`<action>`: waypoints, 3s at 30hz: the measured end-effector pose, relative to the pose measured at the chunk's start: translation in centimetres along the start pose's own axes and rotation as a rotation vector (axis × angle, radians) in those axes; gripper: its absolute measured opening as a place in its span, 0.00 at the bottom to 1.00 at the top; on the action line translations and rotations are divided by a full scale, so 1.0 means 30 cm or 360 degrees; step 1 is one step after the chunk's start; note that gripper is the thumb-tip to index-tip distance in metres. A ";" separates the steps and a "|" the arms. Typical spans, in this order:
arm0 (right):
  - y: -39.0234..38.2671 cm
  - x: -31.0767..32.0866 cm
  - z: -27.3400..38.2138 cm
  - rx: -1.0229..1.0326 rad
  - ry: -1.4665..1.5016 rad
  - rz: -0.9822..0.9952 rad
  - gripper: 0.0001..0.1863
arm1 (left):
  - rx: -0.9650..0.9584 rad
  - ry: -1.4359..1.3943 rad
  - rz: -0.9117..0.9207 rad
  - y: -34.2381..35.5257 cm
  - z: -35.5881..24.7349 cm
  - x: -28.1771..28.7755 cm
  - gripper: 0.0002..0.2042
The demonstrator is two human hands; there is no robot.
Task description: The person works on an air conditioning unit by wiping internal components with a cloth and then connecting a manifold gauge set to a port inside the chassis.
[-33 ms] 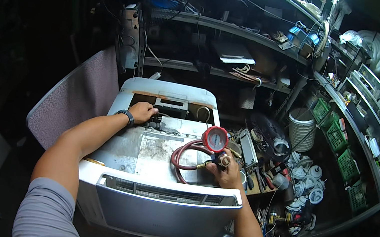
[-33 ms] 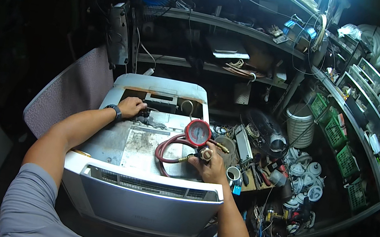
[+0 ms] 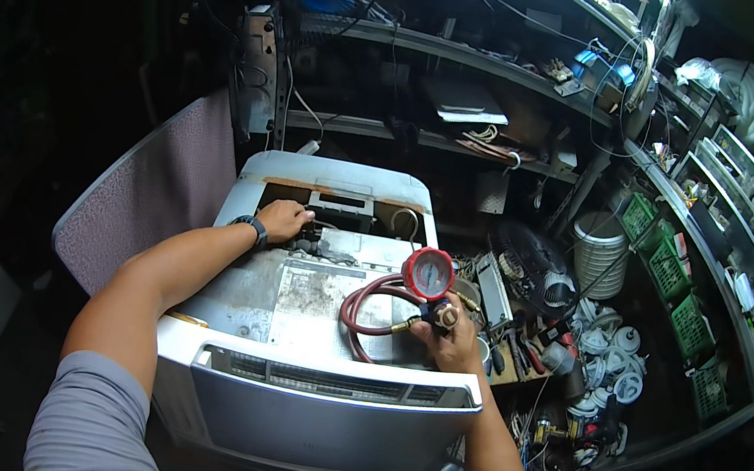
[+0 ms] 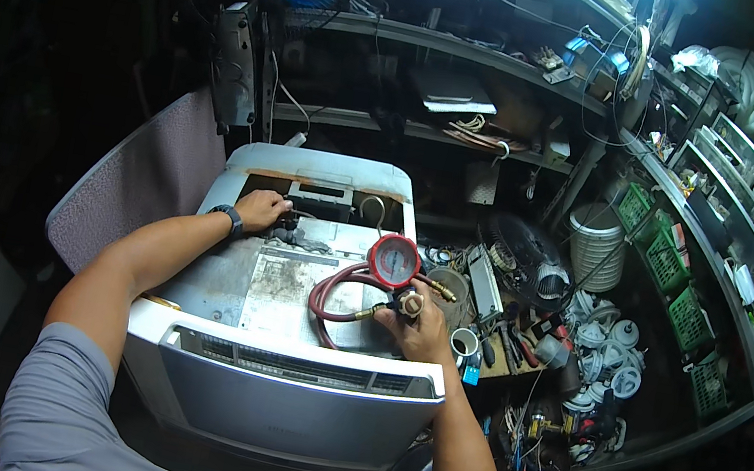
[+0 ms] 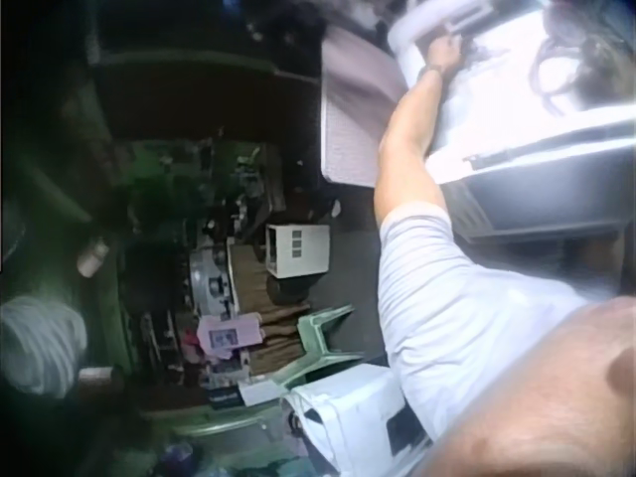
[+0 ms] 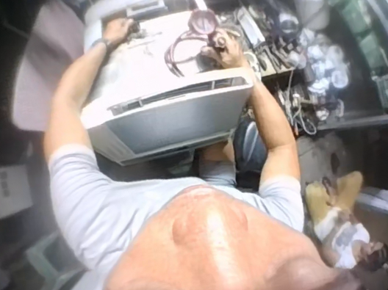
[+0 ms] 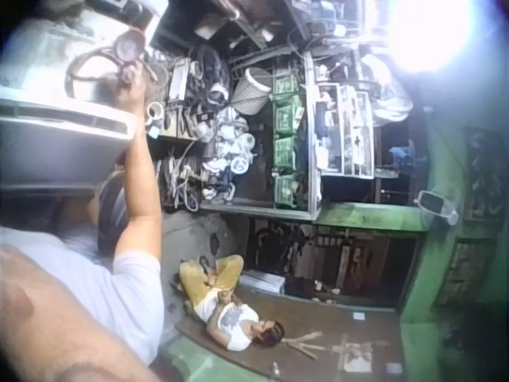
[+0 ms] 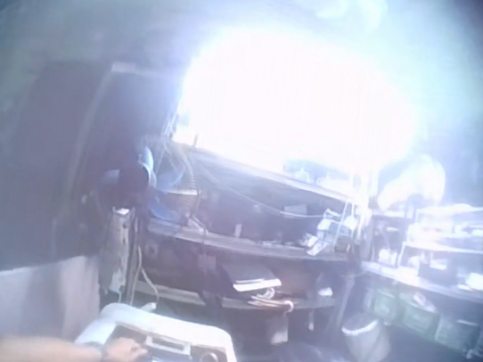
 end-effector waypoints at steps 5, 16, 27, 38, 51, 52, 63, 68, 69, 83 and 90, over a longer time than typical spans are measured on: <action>-0.009 0.009 -0.044 0.0099 0.0181 -0.0073 0.42 | -0.0056 -0.0188 -0.0159 -0.004 -0.062 0.019 0.19; 0.002 -0.005 -0.037 0.0148 0.0140 -0.0070 0.42 | 0.0108 -0.0057 0.0007 0.012 -0.004 0.005 0.19; -0.012 0.010 -0.047 0.0149 0.0084 -0.0087 0.42 | 0.0047 0.0053 0.0163 0.030 -0.033 -0.009 0.22; -0.016 0.075 -0.034 0.0261 -0.0128 -0.0164 0.38 | -0.0069 0.0050 0.0114 0.084 -0.090 -0.025 0.24; -0.018 0.021 -0.062 0.0494 -0.0097 -0.0089 0.40 | -0.0227 -0.0403 0.0209 0.131 0.188 -0.060 0.16; -0.045 0.062 -0.080 0.0515 -0.0167 -0.0121 0.40 | -0.0210 -0.0327 0.0230 0.137 0.078 -0.093 0.17; 0.030 -0.023 0.018 0.0246 0.0066 -0.0033 0.36 | -0.0253 0.0108 -0.0131 -0.032 0.020 0.147 0.15; -0.013 0.030 -0.071 0.0208 0.0040 -0.0035 0.37 | -0.0859 0.0314 0.0407 -0.311 -0.362 0.233 0.10; -0.022 0.036 -0.070 0.0146 0.0094 -0.0057 0.37 | -0.0902 0.0389 0.0507 -0.386 -0.406 0.242 0.10; -0.029 0.080 -0.142 -0.0093 0.1164 -0.0185 0.20 | -0.0367 0.0329 0.0938 -0.511 -0.438 0.251 0.19; -0.046 0.162 -0.033 -0.0206 0.1287 -0.0548 0.23 | -0.0430 -0.0132 0.0971 -0.394 -0.643 0.155 0.20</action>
Point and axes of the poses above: each hand's wrist, its own y-axis towards the middle knuckle, its own x-axis out of the back of the hand, z = x × y, the point moved 5 cm from there along y, towards the middle knuckle
